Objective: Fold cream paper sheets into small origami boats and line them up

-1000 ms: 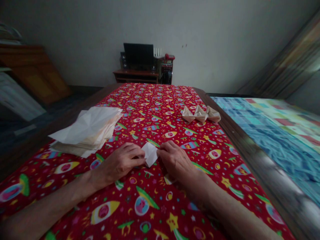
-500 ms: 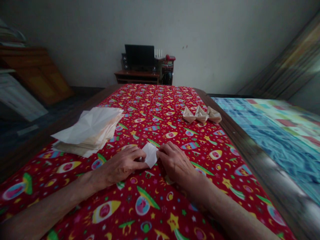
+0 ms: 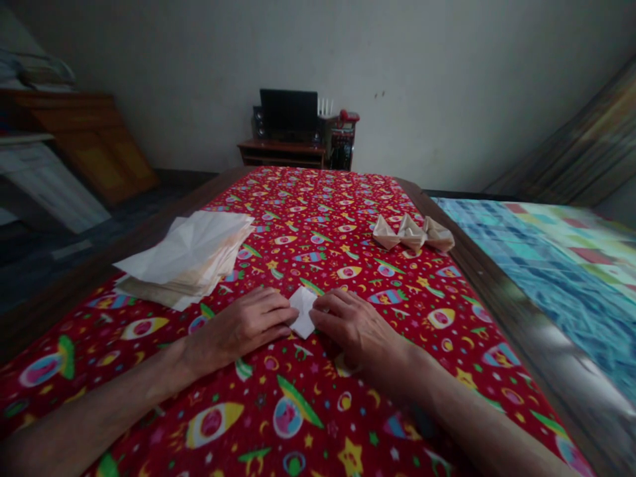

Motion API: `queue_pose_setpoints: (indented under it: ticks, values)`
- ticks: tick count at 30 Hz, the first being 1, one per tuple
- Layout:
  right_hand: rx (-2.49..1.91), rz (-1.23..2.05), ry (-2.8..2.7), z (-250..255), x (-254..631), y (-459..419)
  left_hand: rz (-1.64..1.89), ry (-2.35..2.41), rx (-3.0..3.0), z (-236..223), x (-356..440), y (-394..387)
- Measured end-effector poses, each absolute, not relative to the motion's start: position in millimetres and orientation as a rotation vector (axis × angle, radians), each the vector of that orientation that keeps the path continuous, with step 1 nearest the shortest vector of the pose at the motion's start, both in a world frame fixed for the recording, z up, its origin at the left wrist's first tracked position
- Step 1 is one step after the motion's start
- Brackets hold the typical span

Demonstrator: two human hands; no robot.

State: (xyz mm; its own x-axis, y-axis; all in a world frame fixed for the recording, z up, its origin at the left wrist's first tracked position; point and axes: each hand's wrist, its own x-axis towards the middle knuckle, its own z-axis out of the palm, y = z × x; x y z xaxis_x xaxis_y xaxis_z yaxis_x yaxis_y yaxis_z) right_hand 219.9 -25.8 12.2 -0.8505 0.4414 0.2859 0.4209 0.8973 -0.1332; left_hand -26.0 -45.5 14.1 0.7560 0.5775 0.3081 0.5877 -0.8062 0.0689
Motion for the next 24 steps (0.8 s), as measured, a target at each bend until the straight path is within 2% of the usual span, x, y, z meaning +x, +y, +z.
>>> queue_pose_setpoints:
  ticks: [7,15,20,24]
  values:
    - [-0.59,0.078,-2.733,12,221,-27,-0.513,-0.928,-2.841,14,-22,-45]
    - [-0.954,0.379,-2.352,0,206,-25,-1.016,-1.329,-2.846,0,-16,-42]
    - [-1.173,0.227,-2.345,-1,199,-29,-1.044,-1.488,-2.823,-1,-15,-40]
    - [-1.242,0.017,-2.407,-1,196,-29,-0.933,-1.573,-2.775,-3,-15,-38]
